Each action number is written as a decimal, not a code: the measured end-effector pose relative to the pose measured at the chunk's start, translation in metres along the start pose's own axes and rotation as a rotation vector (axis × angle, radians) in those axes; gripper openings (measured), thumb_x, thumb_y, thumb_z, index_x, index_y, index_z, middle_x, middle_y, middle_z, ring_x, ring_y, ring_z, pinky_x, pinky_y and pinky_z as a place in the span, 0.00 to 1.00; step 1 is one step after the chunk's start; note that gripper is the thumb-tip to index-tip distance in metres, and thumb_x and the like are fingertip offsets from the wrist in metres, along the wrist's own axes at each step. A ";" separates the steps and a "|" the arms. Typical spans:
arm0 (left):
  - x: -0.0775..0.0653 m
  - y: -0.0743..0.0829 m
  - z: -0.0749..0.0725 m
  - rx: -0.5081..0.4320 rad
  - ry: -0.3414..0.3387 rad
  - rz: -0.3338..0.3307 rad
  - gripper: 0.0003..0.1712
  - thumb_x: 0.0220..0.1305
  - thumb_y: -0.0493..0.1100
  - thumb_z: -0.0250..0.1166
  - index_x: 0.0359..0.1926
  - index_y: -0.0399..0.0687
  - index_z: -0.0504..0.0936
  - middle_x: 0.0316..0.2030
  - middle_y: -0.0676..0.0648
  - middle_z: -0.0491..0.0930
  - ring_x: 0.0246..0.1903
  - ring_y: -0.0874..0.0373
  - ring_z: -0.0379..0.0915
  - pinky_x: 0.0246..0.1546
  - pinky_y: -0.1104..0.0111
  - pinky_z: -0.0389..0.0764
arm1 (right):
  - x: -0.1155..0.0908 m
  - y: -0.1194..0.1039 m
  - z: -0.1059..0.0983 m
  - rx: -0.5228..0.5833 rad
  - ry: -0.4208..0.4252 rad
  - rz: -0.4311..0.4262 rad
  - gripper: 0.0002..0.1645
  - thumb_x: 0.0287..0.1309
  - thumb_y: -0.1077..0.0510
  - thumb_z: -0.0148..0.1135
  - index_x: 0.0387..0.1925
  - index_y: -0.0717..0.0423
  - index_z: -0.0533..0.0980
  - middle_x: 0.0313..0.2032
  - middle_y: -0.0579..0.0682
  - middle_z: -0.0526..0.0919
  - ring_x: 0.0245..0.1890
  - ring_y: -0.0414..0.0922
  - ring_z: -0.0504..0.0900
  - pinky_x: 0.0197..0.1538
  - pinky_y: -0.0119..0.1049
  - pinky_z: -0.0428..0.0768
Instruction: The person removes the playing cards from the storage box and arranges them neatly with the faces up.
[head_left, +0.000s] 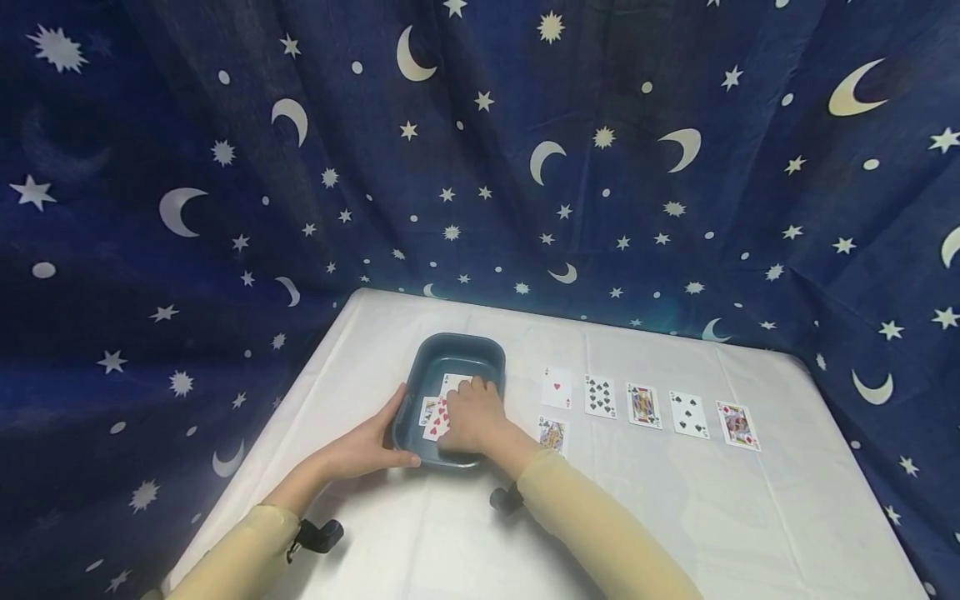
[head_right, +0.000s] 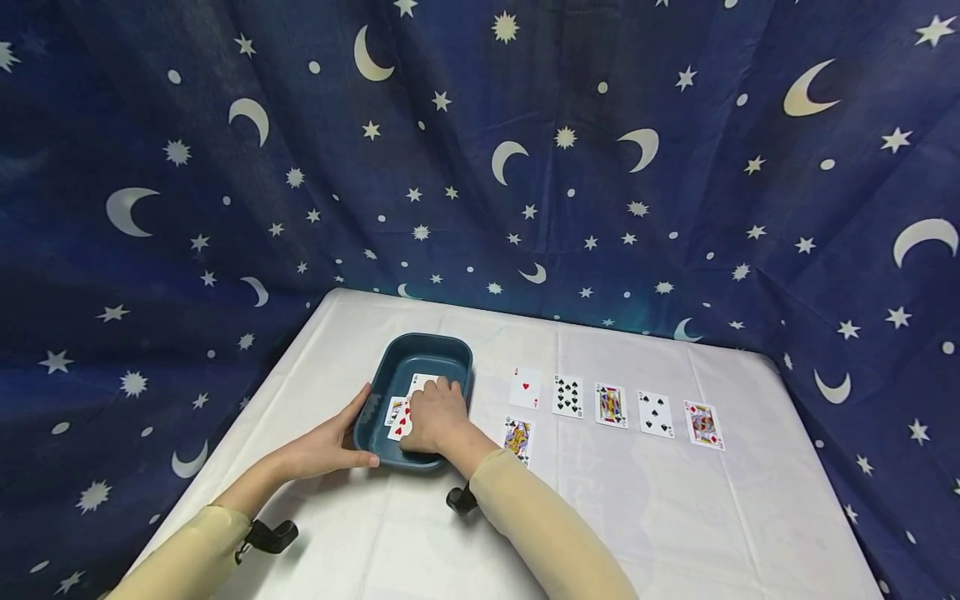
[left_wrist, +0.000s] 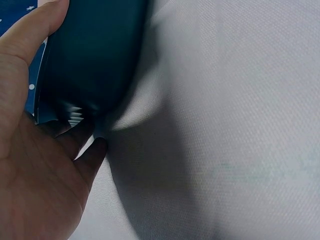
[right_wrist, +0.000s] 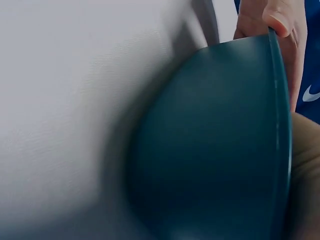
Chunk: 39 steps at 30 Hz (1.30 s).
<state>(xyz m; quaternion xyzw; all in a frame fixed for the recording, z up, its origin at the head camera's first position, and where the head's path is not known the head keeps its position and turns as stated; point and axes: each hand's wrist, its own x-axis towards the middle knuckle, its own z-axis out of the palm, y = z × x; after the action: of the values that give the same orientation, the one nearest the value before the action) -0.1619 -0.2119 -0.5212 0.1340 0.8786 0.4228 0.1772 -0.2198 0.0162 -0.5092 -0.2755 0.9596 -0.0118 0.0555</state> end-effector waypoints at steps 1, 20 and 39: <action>0.000 0.000 0.000 -0.004 0.003 0.008 0.74 0.55 0.60 0.78 0.83 0.55 0.31 0.82 0.42 0.36 0.79 0.42 0.35 0.75 0.44 0.47 | 0.000 0.002 0.001 0.012 0.015 -0.008 0.46 0.39 0.29 0.72 0.54 0.57 0.79 0.39 0.48 0.77 0.44 0.48 0.71 0.52 0.46 0.74; 0.001 0.002 0.001 0.004 0.017 -0.006 0.75 0.53 0.60 0.79 0.83 0.53 0.32 0.81 0.41 0.36 0.79 0.40 0.35 0.75 0.44 0.45 | -0.111 0.138 -0.048 0.270 0.257 0.053 0.59 0.44 0.35 0.77 0.73 0.57 0.68 0.64 0.54 0.77 0.65 0.54 0.73 0.69 0.54 0.70; 0.002 0.001 0.002 0.006 0.016 -0.007 0.75 0.54 0.59 0.79 0.83 0.53 0.31 0.81 0.40 0.36 0.79 0.41 0.34 0.75 0.44 0.46 | -0.187 0.204 0.030 0.257 0.192 0.117 0.52 0.37 0.42 0.81 0.65 0.58 0.75 0.60 0.54 0.76 0.61 0.56 0.74 0.62 0.56 0.75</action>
<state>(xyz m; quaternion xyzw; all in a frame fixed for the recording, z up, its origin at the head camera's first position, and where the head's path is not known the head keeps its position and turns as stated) -0.1622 -0.2089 -0.5220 0.1280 0.8818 0.4205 0.1711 -0.1664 0.2887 -0.5306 -0.2072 0.9656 -0.1573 -0.0012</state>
